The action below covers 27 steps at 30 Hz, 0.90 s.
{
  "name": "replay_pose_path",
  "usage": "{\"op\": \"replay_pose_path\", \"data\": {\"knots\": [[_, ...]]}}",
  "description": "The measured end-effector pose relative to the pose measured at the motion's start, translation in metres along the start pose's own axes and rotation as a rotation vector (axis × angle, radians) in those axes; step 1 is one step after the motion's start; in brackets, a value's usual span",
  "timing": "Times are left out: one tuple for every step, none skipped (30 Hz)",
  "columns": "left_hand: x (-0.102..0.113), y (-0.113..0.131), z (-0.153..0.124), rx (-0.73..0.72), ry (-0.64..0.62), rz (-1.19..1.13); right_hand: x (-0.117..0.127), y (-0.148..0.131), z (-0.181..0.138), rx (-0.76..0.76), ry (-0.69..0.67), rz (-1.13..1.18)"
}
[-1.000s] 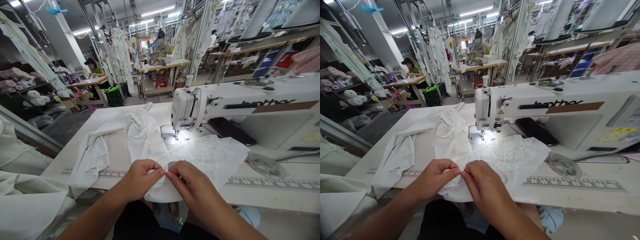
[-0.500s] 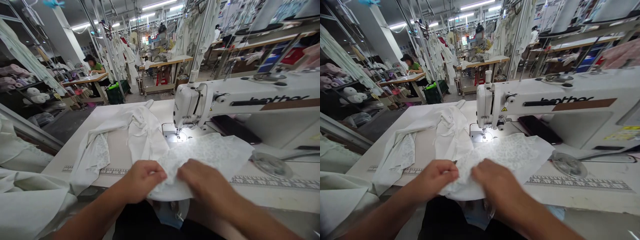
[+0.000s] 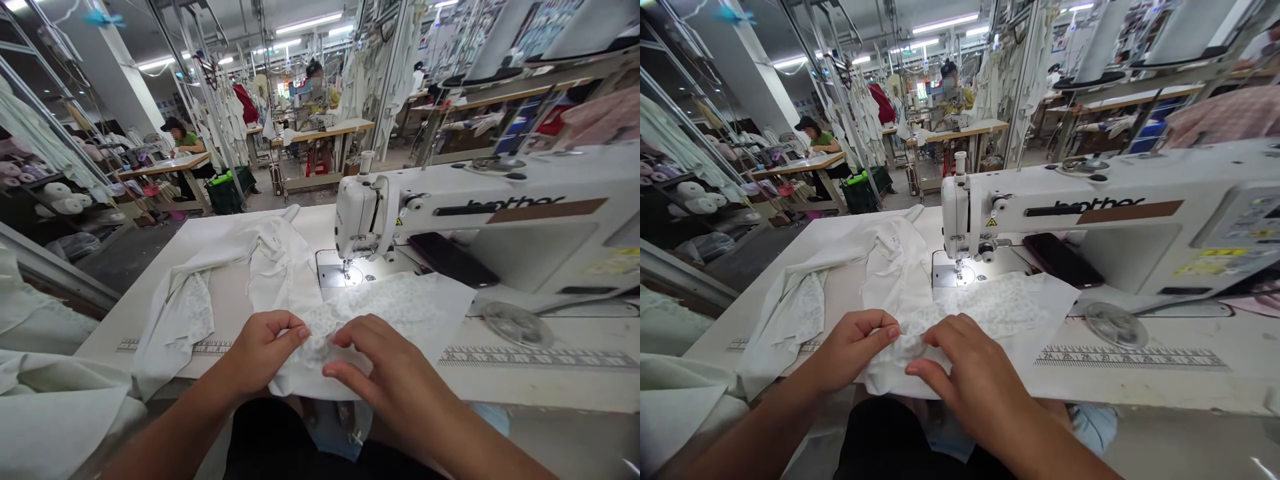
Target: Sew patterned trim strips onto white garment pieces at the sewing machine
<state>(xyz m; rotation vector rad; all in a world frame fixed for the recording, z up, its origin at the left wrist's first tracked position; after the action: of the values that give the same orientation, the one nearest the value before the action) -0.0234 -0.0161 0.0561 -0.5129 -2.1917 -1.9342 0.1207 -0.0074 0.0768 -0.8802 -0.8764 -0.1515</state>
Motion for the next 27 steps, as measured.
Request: {"op": "replay_pose_path", "data": {"knots": [[0.000, 0.001, -0.001, -0.007, 0.000, 0.006, -0.004, -0.001, 0.002, -0.017, -0.017, 0.004], [-0.001, 0.002, -0.003, -0.013, -0.004, 0.010, -0.006, -0.001, 0.004, -0.028, -0.032, 0.009], [0.000, 0.002, -0.004, -0.015, -0.009, 0.016, -0.009, 0.000, 0.005, -0.031, -0.048, 0.015], [0.000, 0.002, -0.004, -0.011, -0.011, 0.020, -0.010, -0.001, 0.006, -0.025, -0.064, 0.023], [0.001, 0.000, -0.005, -0.005, -0.009, 0.022, -0.011, -0.001, 0.005, -0.013, -0.080, 0.033], [0.002, -0.001, -0.005, 0.002, -0.005, 0.024, -0.010, -0.002, 0.005, 0.004, -0.091, 0.048], [0.002, -0.003, -0.004, 0.005, 0.000, 0.030, -0.009, -0.004, 0.004, 0.024, -0.087, 0.066], [0.002, -0.004, -0.003, 0.003, 0.002, 0.036, -0.006, -0.008, 0.004, 0.052, -0.071, 0.094], [0.000, -0.004, -0.003, -0.003, -0.002, 0.039, -0.003, -0.014, 0.003, 0.091, -0.049, 0.131], [-0.004, -0.003, -0.002, -0.013, -0.018, 0.040, 0.000, -0.021, 0.003, 0.140, -0.029, 0.175], [-0.008, -0.002, -0.002, -0.027, -0.038, 0.040, 0.001, -0.028, 0.004, 0.194, -0.021, 0.218], [-0.012, 0.000, -0.002, -0.040, -0.065, 0.042, 0.000, -0.035, 0.004, 0.255, -0.037, 0.244], [-0.016, 0.002, -0.003, -0.054, -0.093, 0.054, -0.002, -0.039, 0.004, 0.313, -0.073, 0.236], [-0.016, 0.004, -0.004, -0.070, -0.107, 0.074, -0.003, -0.038, 0.004, 0.352, -0.107, 0.185], [-0.015, 0.005, -0.007, -0.082, -0.112, 0.094, -0.004, -0.031, 0.003, 0.369, -0.128, 0.092], [-0.009, 0.006, -0.009, -0.088, -0.093, 0.103, -0.002, -0.018, 0.002, 0.358, -0.128, -0.038], [0.001, 0.005, -0.011, -0.086, -0.046, 0.096, 0.005, 0.000, 0.001, 0.305, -0.087, -0.173], [0.014, 0.003, -0.013, -0.076, 0.016, 0.079, 0.014, 0.020, -0.002, 0.237, -0.045, -0.294], [0.026, 0.000, -0.015, -0.063, 0.077, 0.060, 0.026, 0.044, -0.007, 0.103, 0.012, -0.397], [0.036, -0.003, -0.016, -0.055, 0.118, 0.050, 0.033, 0.062, -0.015, 0.006, 0.012, -0.420], [0.042, -0.005, -0.015, -0.056, 0.135, 0.055, 0.030, 0.074, -0.022, -0.049, -0.072, -0.377], [0.043, -0.005, -0.013, -0.068, 0.129, 0.073, 0.026, 0.076, -0.029, -0.060, -0.139, -0.311], [0.040, -0.003, -0.011, -0.086, 0.098, 0.092, 0.022, 0.071, -0.034, -0.053, -0.165, -0.249], [0.035, -0.001, -0.009, -0.106, 0.066, 0.105, 0.019, 0.060, -0.035, -0.032, -0.146, -0.195], [0.030, 0.002, -0.007, -0.122, 0.040, 0.112, 0.019, 0.047, -0.033, -0.008, -0.073, -0.162], [0.025, 0.006, -0.007, -0.133, 0.019, 0.115, 0.020, 0.033, -0.028, 0.017, 0.021, -0.141], [0.020, 0.009, -0.007, -0.141, -0.004, 0.117, 0.019, 0.020, -0.021, 0.041, 0.103, -0.123]]}}
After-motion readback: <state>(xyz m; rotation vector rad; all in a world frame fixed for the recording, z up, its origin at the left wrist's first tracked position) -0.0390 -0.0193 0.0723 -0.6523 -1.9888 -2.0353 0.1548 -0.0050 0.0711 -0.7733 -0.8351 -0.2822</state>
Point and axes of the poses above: each hand's wrist, its own z-axis towards the middle knuckle, its own x-axis out of the back of the hand, y = z × x, the point moved 9 cm from there along z, towards the middle knuckle, and after that the axes turned 2 degrees about -y, right-handed, at the moved point
